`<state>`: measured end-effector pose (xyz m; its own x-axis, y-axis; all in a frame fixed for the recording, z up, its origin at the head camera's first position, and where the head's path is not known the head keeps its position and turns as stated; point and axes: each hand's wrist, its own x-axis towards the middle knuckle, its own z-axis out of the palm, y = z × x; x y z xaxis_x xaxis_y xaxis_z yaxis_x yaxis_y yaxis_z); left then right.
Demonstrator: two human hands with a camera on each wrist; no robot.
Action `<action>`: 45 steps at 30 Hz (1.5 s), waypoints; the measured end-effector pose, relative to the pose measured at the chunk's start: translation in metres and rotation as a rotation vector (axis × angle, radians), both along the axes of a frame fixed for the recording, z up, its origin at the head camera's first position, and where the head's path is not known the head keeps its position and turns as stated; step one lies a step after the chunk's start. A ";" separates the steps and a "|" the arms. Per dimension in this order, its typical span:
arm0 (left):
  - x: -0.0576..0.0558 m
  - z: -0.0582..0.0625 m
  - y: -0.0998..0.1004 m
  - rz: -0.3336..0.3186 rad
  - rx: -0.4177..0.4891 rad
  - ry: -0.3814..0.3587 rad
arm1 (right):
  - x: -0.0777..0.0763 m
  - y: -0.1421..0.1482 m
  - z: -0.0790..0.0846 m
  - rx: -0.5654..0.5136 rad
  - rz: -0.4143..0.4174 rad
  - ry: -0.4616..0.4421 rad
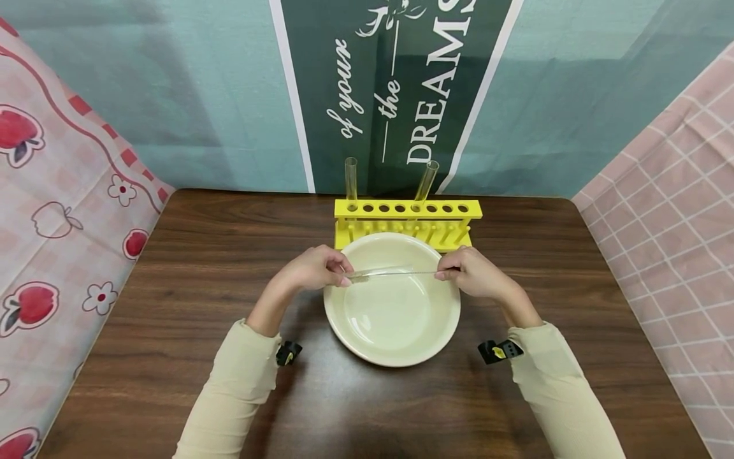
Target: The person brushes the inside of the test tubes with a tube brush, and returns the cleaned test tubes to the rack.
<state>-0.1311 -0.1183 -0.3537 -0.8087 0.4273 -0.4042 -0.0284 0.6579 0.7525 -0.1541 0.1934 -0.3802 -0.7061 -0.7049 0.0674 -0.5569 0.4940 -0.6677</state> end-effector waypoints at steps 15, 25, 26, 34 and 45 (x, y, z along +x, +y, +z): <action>-0.001 0.001 -0.002 -0.011 0.016 -0.053 | -0.001 0.003 -0.002 0.003 -0.003 -0.010; -0.001 0.002 -0.001 -0.059 0.002 -0.049 | 0.000 0.004 -0.003 0.000 0.002 -0.015; 0.000 0.002 -0.001 -0.063 0.003 -0.049 | 0.000 0.004 -0.002 0.000 0.002 -0.016; 0.000 0.003 0.000 -0.081 -0.004 -0.053 | 0.000 0.007 -0.003 -0.001 0.005 -0.017; -0.003 0.004 -0.003 -0.091 0.034 -0.075 | 0.003 0.010 -0.003 0.001 0.015 0.027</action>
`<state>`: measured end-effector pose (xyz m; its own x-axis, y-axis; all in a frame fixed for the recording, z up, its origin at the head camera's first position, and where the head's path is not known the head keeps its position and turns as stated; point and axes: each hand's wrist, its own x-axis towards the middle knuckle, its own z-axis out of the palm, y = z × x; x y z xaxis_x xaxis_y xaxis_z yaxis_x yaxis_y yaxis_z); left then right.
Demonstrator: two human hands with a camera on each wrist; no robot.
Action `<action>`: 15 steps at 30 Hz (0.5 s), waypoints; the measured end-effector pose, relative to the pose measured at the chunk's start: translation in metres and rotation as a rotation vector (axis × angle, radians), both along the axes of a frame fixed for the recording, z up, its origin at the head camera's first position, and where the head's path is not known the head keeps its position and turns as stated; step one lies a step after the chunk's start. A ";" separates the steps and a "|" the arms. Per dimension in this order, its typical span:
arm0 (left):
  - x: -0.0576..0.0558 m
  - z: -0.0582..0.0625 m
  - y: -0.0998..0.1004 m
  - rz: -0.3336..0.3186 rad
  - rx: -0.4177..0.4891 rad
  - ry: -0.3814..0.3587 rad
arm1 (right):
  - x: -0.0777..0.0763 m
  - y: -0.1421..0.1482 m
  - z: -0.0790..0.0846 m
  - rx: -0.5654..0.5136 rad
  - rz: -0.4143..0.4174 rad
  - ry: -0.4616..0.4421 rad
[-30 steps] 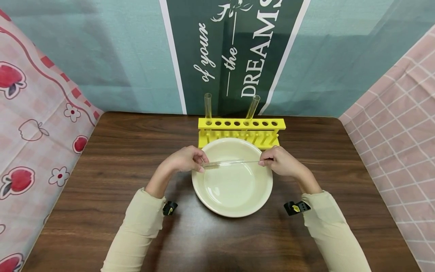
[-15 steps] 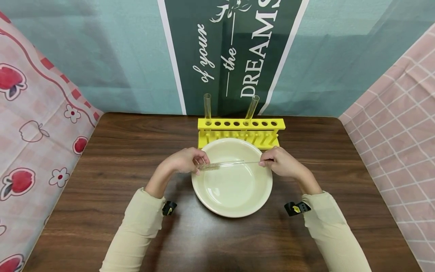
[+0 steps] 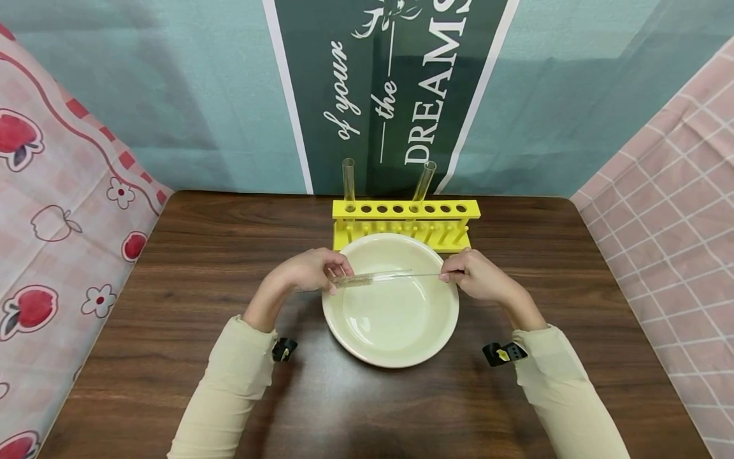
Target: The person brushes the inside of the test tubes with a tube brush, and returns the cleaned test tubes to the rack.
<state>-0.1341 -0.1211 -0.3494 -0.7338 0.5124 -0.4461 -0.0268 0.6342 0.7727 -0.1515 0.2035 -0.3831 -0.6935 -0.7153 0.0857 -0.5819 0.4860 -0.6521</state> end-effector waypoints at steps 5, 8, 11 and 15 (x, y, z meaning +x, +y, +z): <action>0.001 0.000 -0.002 -0.001 0.012 0.002 | 0.000 0.001 0.000 -0.004 0.005 0.020; 0.001 0.000 -0.003 -0.008 0.014 0.012 | 0.001 0.001 0.001 -0.019 0.011 0.019; 0.002 0.001 -0.005 -0.015 0.019 0.017 | 0.000 0.002 0.000 -0.036 0.024 0.020; 0.002 -0.001 -0.011 -0.027 0.025 0.039 | -0.001 0.007 0.000 -0.037 0.035 0.045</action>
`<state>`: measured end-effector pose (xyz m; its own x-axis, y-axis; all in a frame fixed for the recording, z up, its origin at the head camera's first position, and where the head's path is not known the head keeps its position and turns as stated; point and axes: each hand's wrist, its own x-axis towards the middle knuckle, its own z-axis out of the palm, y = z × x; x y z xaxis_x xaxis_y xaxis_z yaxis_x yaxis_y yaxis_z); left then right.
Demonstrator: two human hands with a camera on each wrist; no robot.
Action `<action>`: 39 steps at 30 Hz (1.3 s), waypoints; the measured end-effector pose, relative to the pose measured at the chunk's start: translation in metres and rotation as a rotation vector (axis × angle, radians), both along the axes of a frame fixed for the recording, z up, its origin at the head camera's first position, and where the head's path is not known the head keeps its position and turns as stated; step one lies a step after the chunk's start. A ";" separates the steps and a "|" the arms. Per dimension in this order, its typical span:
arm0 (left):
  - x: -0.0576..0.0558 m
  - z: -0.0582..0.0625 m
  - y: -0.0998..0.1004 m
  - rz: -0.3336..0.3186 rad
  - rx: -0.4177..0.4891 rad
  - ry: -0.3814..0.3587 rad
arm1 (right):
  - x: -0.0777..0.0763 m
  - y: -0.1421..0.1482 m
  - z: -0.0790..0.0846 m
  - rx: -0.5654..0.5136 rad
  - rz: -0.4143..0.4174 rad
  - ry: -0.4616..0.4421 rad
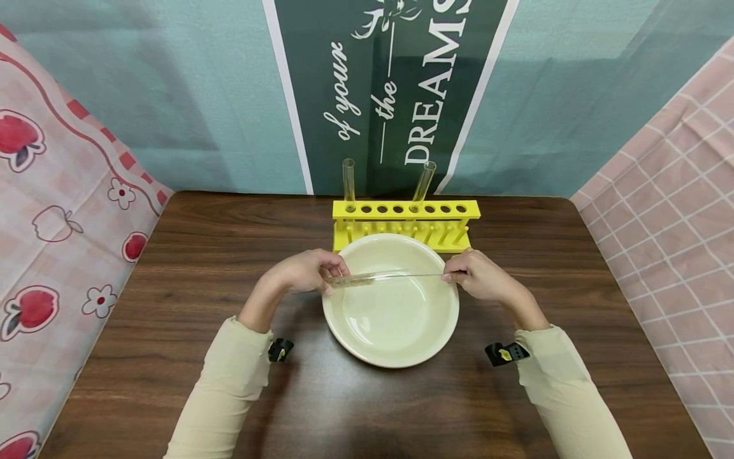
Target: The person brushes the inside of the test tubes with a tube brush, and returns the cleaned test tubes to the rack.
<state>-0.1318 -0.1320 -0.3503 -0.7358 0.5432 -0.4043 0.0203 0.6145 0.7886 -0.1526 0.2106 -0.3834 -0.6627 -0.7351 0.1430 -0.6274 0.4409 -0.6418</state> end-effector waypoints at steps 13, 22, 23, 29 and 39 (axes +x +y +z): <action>0.000 -0.002 -0.018 -0.006 0.037 -0.041 | 0.000 0.026 -0.003 0.014 -0.041 0.087; -0.001 -0.008 -0.030 -0.076 0.082 -0.075 | 0.002 0.026 -0.003 0.030 -0.051 0.101; -0.001 -0.009 -0.032 -0.076 0.090 -0.088 | 0.002 0.026 -0.003 0.029 -0.054 0.103; -0.002 -0.010 -0.041 -0.091 0.142 -0.151 | 0.000 0.027 -0.001 0.035 -0.063 0.099; 0.003 -0.011 -0.069 -0.049 0.101 -0.183 | -0.001 0.049 0.003 0.039 -0.100 0.086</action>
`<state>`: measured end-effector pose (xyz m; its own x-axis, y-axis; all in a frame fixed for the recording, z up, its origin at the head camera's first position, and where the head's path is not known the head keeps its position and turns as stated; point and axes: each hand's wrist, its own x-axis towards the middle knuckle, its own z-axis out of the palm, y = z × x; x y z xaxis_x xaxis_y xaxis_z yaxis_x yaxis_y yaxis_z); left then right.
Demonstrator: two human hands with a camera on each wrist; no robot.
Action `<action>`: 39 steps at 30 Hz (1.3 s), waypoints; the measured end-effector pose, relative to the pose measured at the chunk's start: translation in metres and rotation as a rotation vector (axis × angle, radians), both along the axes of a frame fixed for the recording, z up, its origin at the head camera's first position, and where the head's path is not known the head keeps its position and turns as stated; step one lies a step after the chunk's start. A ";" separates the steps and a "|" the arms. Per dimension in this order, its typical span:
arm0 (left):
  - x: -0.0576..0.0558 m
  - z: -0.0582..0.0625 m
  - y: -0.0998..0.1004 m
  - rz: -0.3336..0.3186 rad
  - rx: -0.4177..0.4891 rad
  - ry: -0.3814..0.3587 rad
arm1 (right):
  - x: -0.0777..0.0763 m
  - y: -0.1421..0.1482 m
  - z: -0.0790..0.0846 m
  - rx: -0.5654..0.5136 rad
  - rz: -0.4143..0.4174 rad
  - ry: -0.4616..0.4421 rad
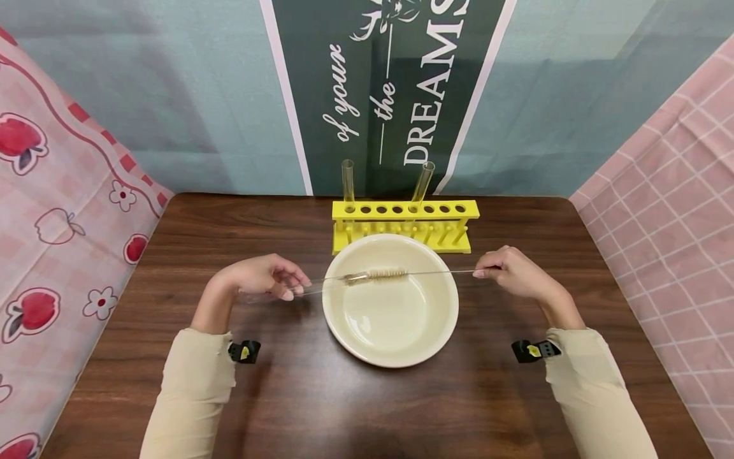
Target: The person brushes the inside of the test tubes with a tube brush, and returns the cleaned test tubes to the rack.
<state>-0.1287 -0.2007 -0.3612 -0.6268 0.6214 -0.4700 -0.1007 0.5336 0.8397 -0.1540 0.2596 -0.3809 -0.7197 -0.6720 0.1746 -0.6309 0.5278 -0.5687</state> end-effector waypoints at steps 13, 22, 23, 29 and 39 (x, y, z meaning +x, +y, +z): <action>0.011 -0.001 -0.024 0.120 0.017 -0.075 | 0.005 0.026 0.001 0.025 -0.065 0.073; 0.011 -0.003 -0.022 0.095 0.023 -0.053 | 0.005 0.029 0.001 -0.007 -0.061 0.048; 0.011 -0.003 -0.021 0.096 0.021 -0.051 | 0.005 0.029 0.000 -0.008 -0.060 0.048; 0.010 -0.002 -0.014 0.101 0.012 -0.047 | 0.006 0.024 -0.003 -0.023 -0.051 0.036; 0.008 0.002 -0.005 0.083 -0.035 0.044 | 0.005 0.021 -0.002 -0.026 -0.076 -0.037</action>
<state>-0.1208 -0.2060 -0.3597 -0.6961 0.5499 -0.4616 -0.1093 0.5543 0.8251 -0.1490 0.2807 -0.3833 -0.7748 -0.6108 0.1632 -0.5676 0.5583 -0.6051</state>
